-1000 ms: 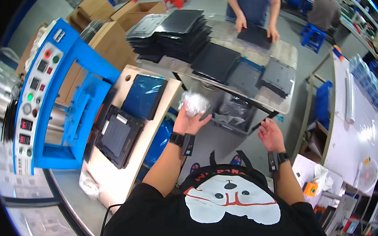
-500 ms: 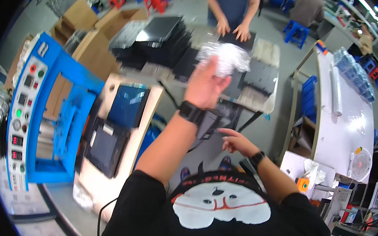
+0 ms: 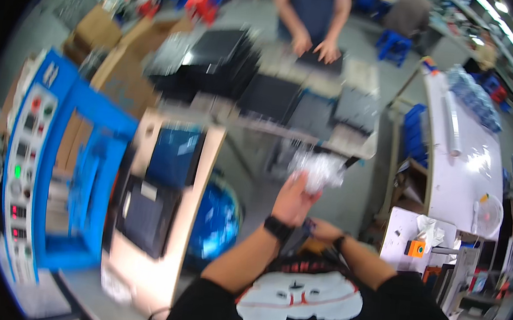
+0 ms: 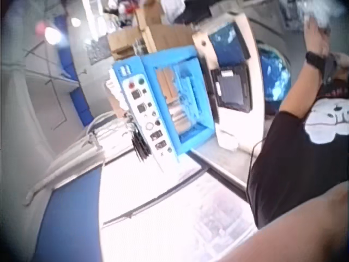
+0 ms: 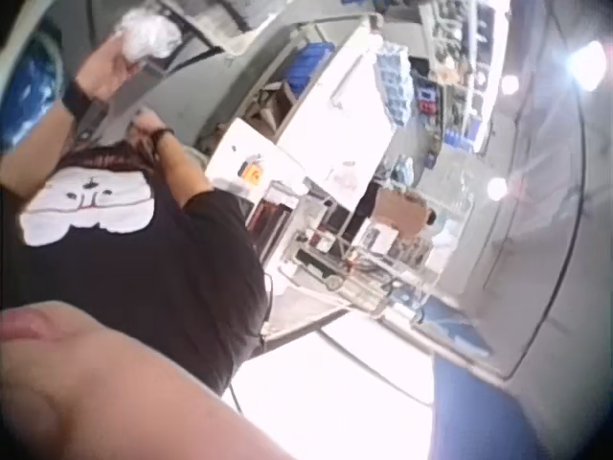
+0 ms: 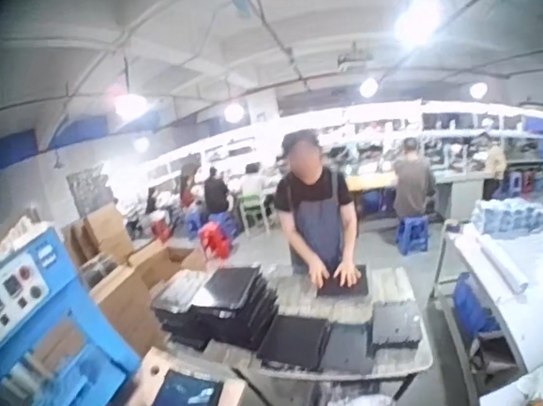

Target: Manually assemble plastic and electronic components using a press machine and packaging items into plastic bags.

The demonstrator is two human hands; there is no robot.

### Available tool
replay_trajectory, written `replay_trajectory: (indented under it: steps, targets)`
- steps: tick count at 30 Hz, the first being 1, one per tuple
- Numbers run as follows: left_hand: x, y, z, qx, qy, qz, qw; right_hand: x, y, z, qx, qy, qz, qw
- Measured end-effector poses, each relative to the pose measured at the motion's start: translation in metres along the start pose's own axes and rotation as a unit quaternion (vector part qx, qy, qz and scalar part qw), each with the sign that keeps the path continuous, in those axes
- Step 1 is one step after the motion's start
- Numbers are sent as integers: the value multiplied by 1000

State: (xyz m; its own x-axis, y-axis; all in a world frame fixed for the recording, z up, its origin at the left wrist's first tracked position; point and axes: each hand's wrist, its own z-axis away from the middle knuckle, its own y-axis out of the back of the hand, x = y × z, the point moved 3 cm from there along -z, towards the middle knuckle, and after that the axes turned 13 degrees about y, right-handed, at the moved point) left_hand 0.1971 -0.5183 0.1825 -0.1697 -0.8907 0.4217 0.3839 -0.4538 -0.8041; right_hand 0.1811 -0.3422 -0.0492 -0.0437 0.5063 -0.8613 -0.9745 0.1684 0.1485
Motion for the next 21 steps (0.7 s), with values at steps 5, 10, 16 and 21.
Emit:
replay_trajectory:
  steps: [5,10,16,21]
  targets:
    - [6,-44,11,-88,82,-43,992,182,-69,222,-93,-265,328,902]
    - [22,-37,27,-129,126,-47,982,271,-200,287,-10,-323,266,908]
    - [46,-13,53,-138,128,-63,980,122,-177,178,207,-352,23,913]
    - [44,-8,74,-150,137,-73,976,-85,-150,30,189,100,107,971]
